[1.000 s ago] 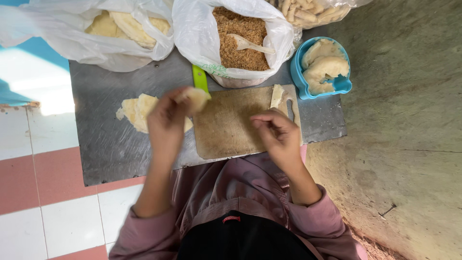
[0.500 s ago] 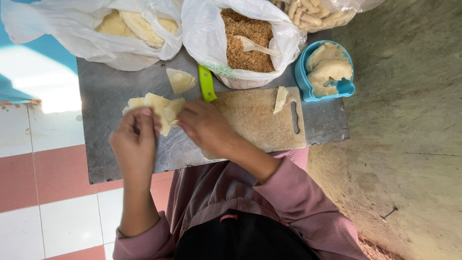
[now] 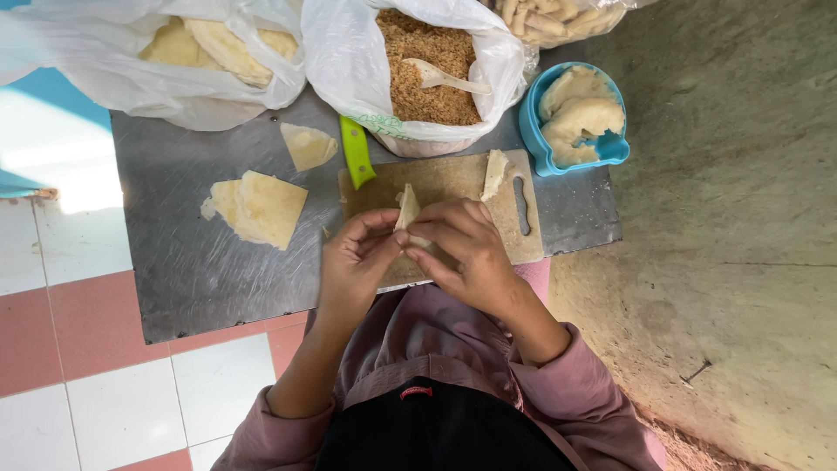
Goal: The person opens plastic bags of dough pieces on a small metal table, cuts dough with a knife on a cutting board, folds the dough pieces by hand, and dips folded pieces into a bag of brown crumb coating. Folded pieces are set on the table as work continues.
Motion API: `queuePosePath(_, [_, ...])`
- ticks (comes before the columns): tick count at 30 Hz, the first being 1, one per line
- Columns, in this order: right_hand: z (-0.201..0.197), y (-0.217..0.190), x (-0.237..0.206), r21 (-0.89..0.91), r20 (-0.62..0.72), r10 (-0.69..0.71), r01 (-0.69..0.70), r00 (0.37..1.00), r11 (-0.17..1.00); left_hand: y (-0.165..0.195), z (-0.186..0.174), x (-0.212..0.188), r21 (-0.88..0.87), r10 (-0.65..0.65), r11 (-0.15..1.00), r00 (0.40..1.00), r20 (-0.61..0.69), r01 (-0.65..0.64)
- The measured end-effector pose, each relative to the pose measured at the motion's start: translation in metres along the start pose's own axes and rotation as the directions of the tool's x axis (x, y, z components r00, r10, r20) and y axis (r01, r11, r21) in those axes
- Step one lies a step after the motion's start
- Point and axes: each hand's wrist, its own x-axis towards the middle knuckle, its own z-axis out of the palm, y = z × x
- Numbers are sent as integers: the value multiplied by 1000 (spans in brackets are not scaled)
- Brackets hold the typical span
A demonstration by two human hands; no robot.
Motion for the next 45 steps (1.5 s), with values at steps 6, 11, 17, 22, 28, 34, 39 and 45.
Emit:
queuePosePath(6, [14, 9, -12, 288, -54, 263, -237, 963, 928, -14, 7, -1, -159, -111, 982, 992, -53, 102])
queuePosePath(11, [15, 10, -17, 409, -6, 293, -265, 956, 873, -15, 9, -2, -194, -106, 977, 992, -66, 91])
queuePosePath(17, [15, 15, -24, 431, 1, 348, -314, 938, 846, -18, 17, -7, 45, 61, 997, 998, -24, -60])
queuePosePath(22, [24, 33, -35, 688, 159, 629, -543, 761, 482, -18, 20, -12, 164, 135, 978, 991, -20, -130])
queuePosePath(28, [32, 54, -41, 968, 208, 697, -244, 687, -49, -21, 10, -12, 136, 228, 967, 969, -96, -214])
queuePosePath(34, [28, 63, -48, 970, 231, 733, -96, 640, -223, -13, -18, -17, 283, 278, 936, 932, -232, -209])
queuePosePath(39, [16, 60, -47, 971, 204, 648, -66, 734, -231, 30, -43, -12, 581, 468, 770, 853, -233, -264])
queuePosePath(45, [11, 40, -35, 967, 243, 675, -120, 696, -224, 43, -22, -17, 952, 693, 191, 720, 43, -240])
